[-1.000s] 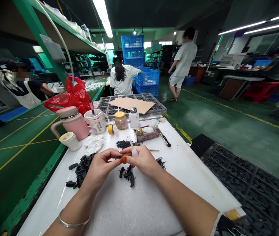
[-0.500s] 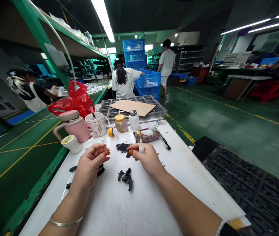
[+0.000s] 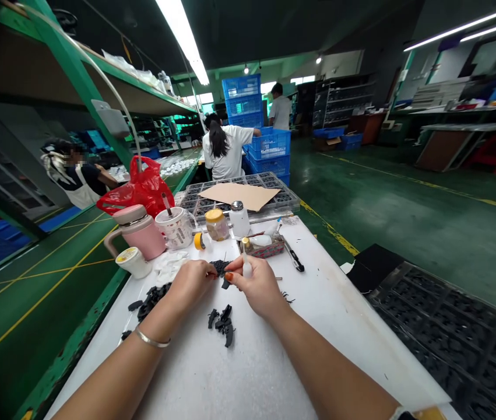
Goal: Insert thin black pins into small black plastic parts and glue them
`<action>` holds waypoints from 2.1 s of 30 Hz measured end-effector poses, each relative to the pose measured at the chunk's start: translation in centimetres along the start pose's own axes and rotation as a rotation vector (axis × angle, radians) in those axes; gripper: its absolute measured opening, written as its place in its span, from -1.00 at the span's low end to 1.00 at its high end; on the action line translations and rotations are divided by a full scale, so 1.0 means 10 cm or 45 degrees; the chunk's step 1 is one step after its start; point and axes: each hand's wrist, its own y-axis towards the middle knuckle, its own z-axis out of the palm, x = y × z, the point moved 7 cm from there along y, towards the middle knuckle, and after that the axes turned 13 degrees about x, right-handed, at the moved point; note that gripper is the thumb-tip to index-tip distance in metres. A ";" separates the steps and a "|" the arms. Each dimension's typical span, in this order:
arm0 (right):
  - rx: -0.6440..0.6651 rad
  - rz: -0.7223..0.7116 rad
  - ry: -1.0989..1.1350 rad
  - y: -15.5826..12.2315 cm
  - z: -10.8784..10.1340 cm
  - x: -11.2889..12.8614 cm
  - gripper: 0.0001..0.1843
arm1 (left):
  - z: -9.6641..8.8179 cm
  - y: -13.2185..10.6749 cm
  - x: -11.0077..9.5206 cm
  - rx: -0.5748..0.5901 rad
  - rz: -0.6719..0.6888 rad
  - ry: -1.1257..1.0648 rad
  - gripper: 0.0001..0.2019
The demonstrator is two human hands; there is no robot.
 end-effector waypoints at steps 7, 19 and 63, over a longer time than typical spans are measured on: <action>-0.018 -0.004 -0.029 0.02 0.01 0.00 -0.78 | 0.04 0.04 -0.03 -0.049 -0.032 0.078 -0.74; 0.008 -0.015 -0.111 0.02 0.06 -0.03 -0.79 | 0.01 -0.19 0.30 -0.075 -0.074 -0.792 -0.85; 0.051 -0.005 -0.270 -0.09 0.13 0.14 -0.76 | 0.06 -0.31 0.20 -0.072 0.072 -0.535 -0.75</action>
